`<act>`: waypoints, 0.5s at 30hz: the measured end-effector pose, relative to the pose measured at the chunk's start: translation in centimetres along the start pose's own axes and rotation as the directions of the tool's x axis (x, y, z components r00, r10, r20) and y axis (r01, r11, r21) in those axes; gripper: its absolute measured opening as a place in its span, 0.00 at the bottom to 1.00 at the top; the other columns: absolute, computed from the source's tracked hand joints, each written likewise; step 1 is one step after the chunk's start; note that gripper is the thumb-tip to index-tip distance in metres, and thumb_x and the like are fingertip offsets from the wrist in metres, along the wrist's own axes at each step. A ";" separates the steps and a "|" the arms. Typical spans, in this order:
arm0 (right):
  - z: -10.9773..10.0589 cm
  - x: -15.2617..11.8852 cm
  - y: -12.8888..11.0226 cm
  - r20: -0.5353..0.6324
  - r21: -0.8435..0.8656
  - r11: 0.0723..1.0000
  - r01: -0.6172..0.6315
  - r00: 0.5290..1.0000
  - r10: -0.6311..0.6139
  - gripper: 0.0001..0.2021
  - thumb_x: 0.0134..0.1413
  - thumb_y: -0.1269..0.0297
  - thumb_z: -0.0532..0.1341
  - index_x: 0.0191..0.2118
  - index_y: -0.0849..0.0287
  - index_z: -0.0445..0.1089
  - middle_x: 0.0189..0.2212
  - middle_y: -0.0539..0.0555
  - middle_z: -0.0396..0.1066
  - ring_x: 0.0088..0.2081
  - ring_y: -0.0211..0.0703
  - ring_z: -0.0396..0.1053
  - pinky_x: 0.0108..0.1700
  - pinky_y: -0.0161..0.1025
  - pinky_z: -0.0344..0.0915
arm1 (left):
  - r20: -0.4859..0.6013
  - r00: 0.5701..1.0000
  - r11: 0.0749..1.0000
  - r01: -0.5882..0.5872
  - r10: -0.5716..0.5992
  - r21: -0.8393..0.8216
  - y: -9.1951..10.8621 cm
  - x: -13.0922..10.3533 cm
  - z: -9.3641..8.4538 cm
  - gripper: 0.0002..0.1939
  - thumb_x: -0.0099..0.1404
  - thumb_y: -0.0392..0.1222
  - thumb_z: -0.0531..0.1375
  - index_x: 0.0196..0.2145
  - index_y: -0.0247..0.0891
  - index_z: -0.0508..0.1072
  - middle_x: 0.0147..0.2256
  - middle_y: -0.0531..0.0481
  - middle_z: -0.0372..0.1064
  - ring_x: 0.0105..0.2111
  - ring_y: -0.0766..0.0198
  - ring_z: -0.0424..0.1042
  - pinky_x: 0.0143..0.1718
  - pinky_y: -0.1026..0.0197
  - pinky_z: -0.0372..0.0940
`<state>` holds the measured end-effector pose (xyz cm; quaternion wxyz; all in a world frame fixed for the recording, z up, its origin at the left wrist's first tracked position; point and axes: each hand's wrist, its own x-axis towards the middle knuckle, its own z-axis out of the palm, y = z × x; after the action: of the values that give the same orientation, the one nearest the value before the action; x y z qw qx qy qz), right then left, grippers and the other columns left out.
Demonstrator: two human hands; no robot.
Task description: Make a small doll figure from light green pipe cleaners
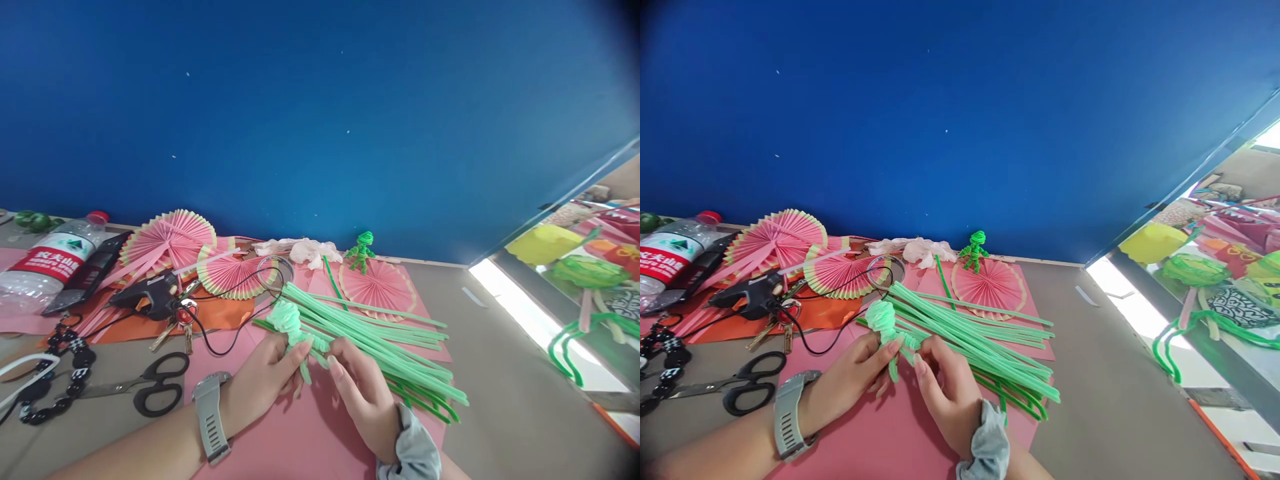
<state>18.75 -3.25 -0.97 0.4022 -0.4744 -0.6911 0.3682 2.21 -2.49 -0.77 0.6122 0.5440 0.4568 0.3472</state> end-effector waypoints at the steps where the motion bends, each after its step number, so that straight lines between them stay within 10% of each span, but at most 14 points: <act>1: -0.4 0.4 0.1 0.027 -0.128 0.991 0.050 0.999 -0.047 0.07 0.58 0.63 0.50 0.33 0.57 0.61 0.24 0.49 0.62 0.25 0.37 0.62 0.29 0.36 0.61 | -0.002 1.000 1.000 0.000 0.000 -0.016 -0.1 0.0 0.0 0.22 0.64 0.52 0.48 0.21 0.35 0.65 0.10 0.58 0.56 0.10 0.74 0.54 0.13 0.70 0.50; 5: -1.6 1.8 0.9 -0.047 -0.512 0.850 0.125 0.984 -0.174 0.06 0.57 0.67 0.50 0.40 0.57 0.60 0.39 0.56 0.63 0.44 0.47 0.60 0.46 0.47 0.56 | -0.015 0.999 0.994 -0.032 0.030 -0.103 0.0 0.1 0.1 0.21 0.65 0.50 0.48 0.25 0.33 0.68 0.14 0.54 0.62 0.11 0.75 0.56 0.13 0.70 0.52; 15: -2.0 2.6 1.7 0.069 -0.639 0.769 0.025 0.997 0.025 0.07 0.59 0.60 0.50 0.37 0.56 0.60 0.31 0.52 0.65 0.36 0.47 0.64 0.37 0.43 0.59 | 0.034 0.999 0.982 0.003 0.004 -0.189 0.6 0.3 0.1 0.19 0.63 0.51 0.50 0.24 0.33 0.65 0.20 0.51 0.65 0.20 0.67 0.68 0.22 0.65 0.64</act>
<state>20.54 -0.02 -1.10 0.1913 -0.5688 -0.7895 0.1284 2.46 -2.19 -0.27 0.6689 0.4893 0.4109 0.3799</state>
